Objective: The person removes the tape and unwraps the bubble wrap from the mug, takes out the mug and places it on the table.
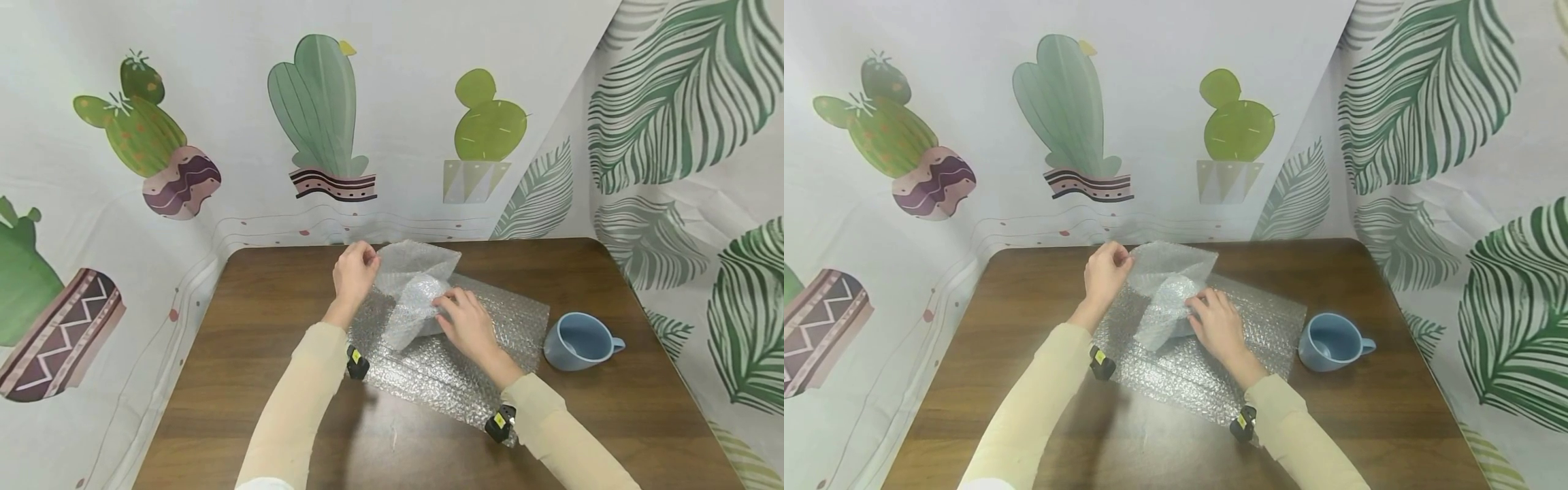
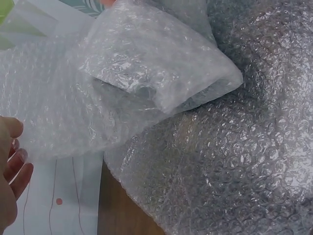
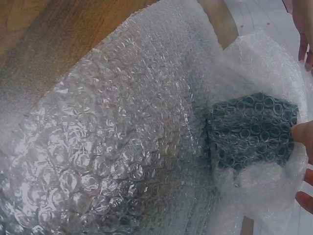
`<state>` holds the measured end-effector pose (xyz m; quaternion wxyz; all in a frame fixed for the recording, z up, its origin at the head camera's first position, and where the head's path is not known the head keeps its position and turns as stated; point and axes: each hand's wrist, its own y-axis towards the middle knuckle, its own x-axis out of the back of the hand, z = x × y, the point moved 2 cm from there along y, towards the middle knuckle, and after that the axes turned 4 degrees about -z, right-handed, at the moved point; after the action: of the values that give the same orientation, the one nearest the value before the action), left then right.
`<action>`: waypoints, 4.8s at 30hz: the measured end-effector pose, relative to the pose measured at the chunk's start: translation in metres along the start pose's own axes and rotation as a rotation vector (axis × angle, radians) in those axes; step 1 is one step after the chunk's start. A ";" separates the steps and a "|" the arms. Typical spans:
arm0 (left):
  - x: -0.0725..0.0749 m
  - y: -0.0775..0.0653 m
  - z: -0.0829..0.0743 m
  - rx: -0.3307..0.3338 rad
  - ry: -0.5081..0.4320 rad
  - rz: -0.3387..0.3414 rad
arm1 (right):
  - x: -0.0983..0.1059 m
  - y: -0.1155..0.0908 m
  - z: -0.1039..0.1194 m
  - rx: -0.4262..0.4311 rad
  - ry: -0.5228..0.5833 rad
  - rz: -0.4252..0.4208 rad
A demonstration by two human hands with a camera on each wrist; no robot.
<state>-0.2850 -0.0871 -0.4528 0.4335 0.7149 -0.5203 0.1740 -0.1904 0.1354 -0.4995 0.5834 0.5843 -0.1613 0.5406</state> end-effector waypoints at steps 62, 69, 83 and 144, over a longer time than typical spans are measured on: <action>-0.004 -0.003 0.016 -0.100 0.090 0.355 | 0.001 0.000 -0.002 0.036 0.055 -0.047; -0.001 -0.009 0.014 -0.135 0.061 0.346 | 0.002 0.005 -0.002 0.024 0.053 -0.091; 0.005 -0.026 0.011 -0.162 0.044 0.379 | 0.002 0.012 -0.001 -0.008 0.031 -0.084; -0.016 -0.050 -0.006 -0.297 -0.076 0.543 | 0.000 0.023 -0.013 -0.196 0.186 0.001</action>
<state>-0.2458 -0.0683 -0.4825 0.4512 0.4846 -0.7278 0.1784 -0.2145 0.1403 -0.4913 0.6497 0.4717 -0.1588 0.5746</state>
